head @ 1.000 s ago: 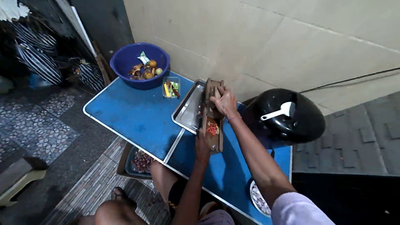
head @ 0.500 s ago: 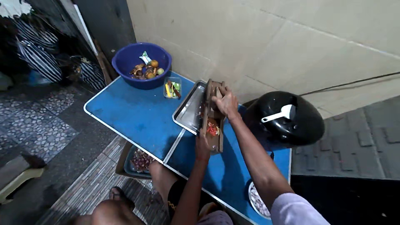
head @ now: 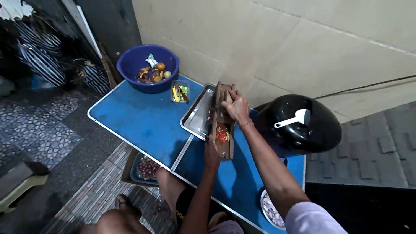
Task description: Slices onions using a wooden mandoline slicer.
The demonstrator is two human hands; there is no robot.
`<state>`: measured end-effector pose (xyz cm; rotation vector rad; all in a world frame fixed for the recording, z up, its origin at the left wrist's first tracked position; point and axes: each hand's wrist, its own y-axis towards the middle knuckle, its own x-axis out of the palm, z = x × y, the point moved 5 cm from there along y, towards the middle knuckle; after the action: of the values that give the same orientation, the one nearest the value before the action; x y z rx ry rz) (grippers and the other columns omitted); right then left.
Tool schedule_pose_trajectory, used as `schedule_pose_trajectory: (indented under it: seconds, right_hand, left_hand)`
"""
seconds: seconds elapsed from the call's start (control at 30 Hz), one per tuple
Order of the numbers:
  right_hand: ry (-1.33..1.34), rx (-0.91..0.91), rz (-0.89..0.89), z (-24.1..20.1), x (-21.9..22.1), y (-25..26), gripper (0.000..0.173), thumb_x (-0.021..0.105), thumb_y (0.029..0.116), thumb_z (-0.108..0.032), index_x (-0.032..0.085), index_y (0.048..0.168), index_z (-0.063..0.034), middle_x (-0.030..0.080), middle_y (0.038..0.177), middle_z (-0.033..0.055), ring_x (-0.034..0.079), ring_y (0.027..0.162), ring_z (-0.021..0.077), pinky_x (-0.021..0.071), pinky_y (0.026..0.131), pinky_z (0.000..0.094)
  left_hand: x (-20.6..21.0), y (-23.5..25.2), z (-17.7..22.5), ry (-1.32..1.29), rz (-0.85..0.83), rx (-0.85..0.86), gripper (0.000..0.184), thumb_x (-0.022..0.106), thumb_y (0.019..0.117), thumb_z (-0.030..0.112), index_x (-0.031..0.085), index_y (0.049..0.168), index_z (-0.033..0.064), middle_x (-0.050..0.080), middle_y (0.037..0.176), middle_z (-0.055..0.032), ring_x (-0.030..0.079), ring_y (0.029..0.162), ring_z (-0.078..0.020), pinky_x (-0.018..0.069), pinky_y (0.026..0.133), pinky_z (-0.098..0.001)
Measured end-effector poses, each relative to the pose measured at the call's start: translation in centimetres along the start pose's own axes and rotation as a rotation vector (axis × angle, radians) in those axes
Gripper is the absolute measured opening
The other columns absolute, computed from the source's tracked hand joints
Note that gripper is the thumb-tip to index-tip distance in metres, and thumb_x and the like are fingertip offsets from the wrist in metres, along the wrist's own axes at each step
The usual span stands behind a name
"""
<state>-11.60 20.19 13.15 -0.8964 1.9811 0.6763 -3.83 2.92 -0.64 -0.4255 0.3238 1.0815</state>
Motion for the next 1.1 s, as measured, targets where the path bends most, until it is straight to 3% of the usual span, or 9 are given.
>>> schedule_pose_trajectory:
  seconds: [0.13,0.3,0.4,0.5,0.6,0.73,0.9,1.0,1.1]
  right_hand:
    - [-0.035,0.006,0.016,0.0,0.2,-3.7,0.069,0.07,0.0876,-0.048,0.057,0.148,-0.0165,0.048,0.155,0.0187,0.064,0.111,0.0462,0.049,0.081,0.07]
    - [-0.086,0.073,-0.037,0.3,0.6,1.7,0.067,0.066,0.0897,-0.054,0.055,0.149,-0.0245,0.042,0.16,0.014,0.059,0.124,0.0451,0.047,0.092,0.0708]
    - [0.012,0.026,-0.043,0.9,0.5,2.3,0.067,0.07,0.0902,-0.05,0.054,0.151,-0.0263,0.041,0.162,0.0138,0.059,0.124,0.0468,0.0471,0.092,0.0731]
    - [0.064,-0.004,-0.056,2.3,0.3,1.7,0.076,0.07,0.092,-0.051,0.044,0.157,-0.0229,0.035,0.163,0.0193,0.051,0.133,0.047,0.0444,0.1,0.07]
    - [0.184,-0.006,-0.036,2.6,0.2,1.0,0.088,0.074,0.0911,-0.048,0.032,0.161,-0.0149,0.042,0.159,0.0187,0.046,0.142,0.0387,0.0391,0.113,0.0628]
    - [0.207,-0.009,-0.029,2.5,0.1,1.1,0.078,0.077,0.0909,-0.04,0.042,0.154,-0.0099,0.05,0.15,0.0225,0.052,0.134,0.0402,0.0419,0.107,0.0636]
    - [0.239,0.05,0.017,2.7,0.2,0.5,0.085,0.078,0.0885,-0.042,0.038,0.157,-0.0114,0.042,0.158,0.0184,0.046,0.141,0.0362,0.0395,0.113,0.0596]
    - [0.134,0.088,0.055,1.5,-0.1,0.0,0.081,0.076,0.0919,-0.039,0.038,0.158,-0.0125,0.054,0.148,0.0203,0.055,0.133,0.0378,0.0433,0.108,0.061]
    - [0.076,0.122,0.035,0.8,-0.3,0.0,0.073,0.072,0.0954,-0.035,0.04,0.157,-0.0136,0.058,0.145,0.0191,0.057,0.131,0.0376,0.0441,0.107,0.0615]
  left_hand:
    - [-0.3,0.0,0.3,-0.026,-0.023,-0.021,0.051,0.042,0.108,0.009,0.033,0.158,0.0008,0.053,0.14,-0.0318,0.06,0.123,-0.0415,0.0504,0.105,-0.0489]
    - [-0.6,-0.7,0.8,-0.031,-0.079,-0.059,0.052,0.043,0.1082,0.011,0.031,0.158,0.0005,0.049,0.146,-0.0311,0.056,0.13,-0.0402,0.0472,0.11,-0.048]
    - [0.7,0.1,-0.6,-0.112,0.048,-0.009,0.048,0.042,0.1094,0.016,0.039,0.156,0.003,0.054,0.14,-0.0308,0.061,0.123,-0.0403,0.0514,0.104,-0.0498]
    - [0.8,0.3,-0.3,-0.001,-0.004,-0.067,0.048,0.039,0.1106,0.022,0.038,0.157,0.01,0.056,0.139,-0.0272,0.066,0.115,-0.0384,0.0559,0.097,-0.0499]
    - [0.3,0.2,-0.1,0.015,-0.058,-0.118,0.049,0.037,0.1111,0.024,0.035,0.16,0.0157,0.054,0.143,-0.0256,0.068,0.111,-0.0384,0.0573,0.093,-0.0522]
    - [0.3,0.4,-0.1,-0.011,-0.053,-0.126,0.05,0.041,0.1103,0.024,0.036,0.159,0.0166,0.058,0.137,-0.0267,0.069,0.107,-0.04,0.0575,0.091,-0.0528]
    - [0.0,0.3,-0.1,-0.039,-0.074,-0.13,0.051,0.044,0.1092,0.022,0.037,0.159,0.0165,0.059,0.134,-0.0268,0.069,0.106,-0.0391,0.058,0.09,-0.0507]
    - [0.1,0.4,-0.2,-0.031,-0.057,-0.122,0.05,0.045,0.1087,0.022,0.04,0.158,0.0157,0.06,0.131,-0.0275,0.07,0.104,-0.0387,0.0581,0.09,-0.049]
    - [-0.3,0.2,0.0,-0.029,-0.089,-0.122,0.052,0.046,0.1082,0.02,0.038,0.159,0.0145,0.059,0.133,-0.0295,0.069,0.105,-0.0393,0.0573,0.091,-0.0475]
